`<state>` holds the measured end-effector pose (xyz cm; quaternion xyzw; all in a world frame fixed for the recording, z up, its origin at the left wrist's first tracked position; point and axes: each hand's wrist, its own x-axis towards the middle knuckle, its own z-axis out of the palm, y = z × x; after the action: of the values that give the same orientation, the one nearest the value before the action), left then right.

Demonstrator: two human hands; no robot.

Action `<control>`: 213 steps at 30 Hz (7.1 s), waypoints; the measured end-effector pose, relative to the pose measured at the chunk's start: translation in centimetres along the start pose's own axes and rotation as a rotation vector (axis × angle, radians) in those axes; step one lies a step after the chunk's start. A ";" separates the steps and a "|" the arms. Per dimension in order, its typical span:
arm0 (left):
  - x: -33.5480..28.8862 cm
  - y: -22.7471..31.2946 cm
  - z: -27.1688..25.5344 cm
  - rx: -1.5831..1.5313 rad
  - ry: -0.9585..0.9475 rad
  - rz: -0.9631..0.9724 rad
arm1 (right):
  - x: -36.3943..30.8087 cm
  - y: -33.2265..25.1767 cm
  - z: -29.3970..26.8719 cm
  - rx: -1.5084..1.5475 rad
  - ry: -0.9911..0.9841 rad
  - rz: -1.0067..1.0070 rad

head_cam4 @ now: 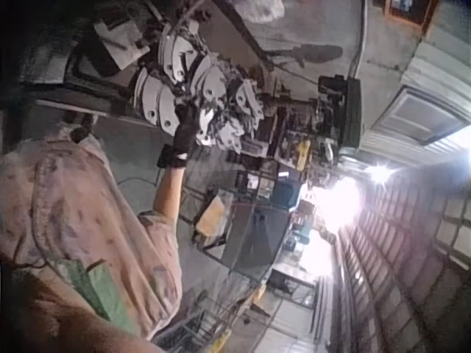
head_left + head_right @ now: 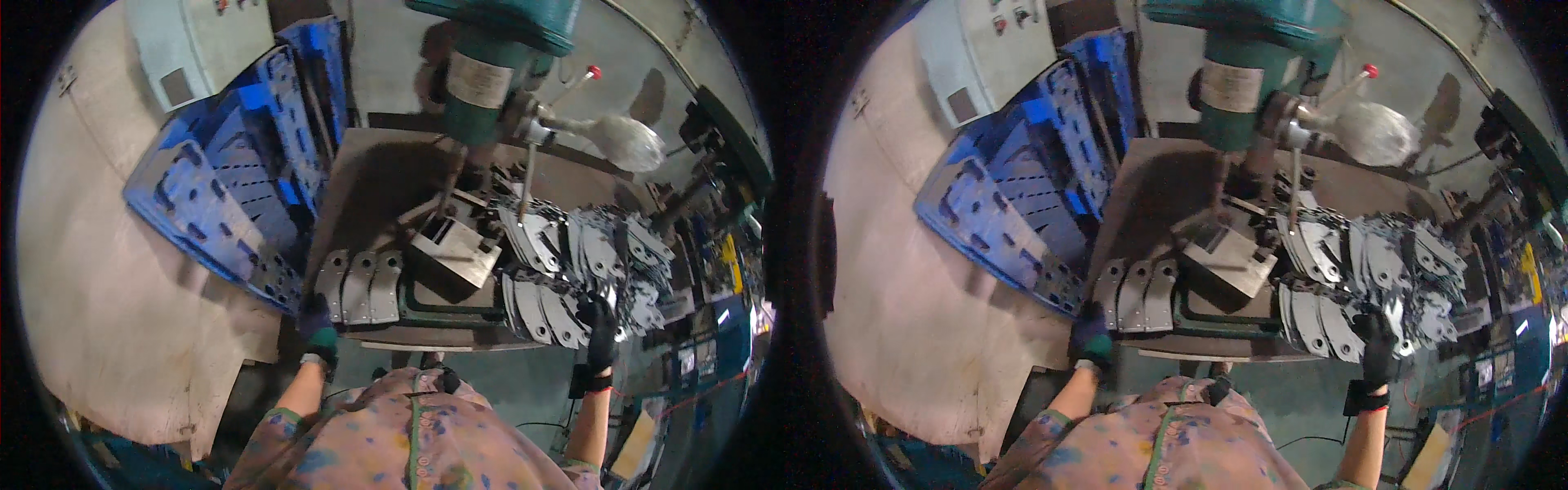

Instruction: Drill holes into metal bracket components using a vertical drill press.

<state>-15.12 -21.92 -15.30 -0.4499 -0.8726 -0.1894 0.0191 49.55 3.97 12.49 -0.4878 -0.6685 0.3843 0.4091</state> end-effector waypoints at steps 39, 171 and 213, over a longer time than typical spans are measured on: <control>2.9 28.6 -11.0 -0.363 -0.696 0.708 | -7.3 5.5 -4.5 -1.072 -0.031 -0.438; -1.0 19.7 -10.9 -1.445 -0.686 -0.506 | 8.9 -18.6 18.0 0.641 -0.466 0.116; -7.8 9.4 -0.1 -1.818 -0.597 -0.560 | 13.0 11.9 -3.4 -1.135 0.246 -0.222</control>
<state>-3.10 -23.07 -13.84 -0.1006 -0.4397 -0.6622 -0.5984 54.26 19.62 5.14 -0.5987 -0.7641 -0.1382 0.1964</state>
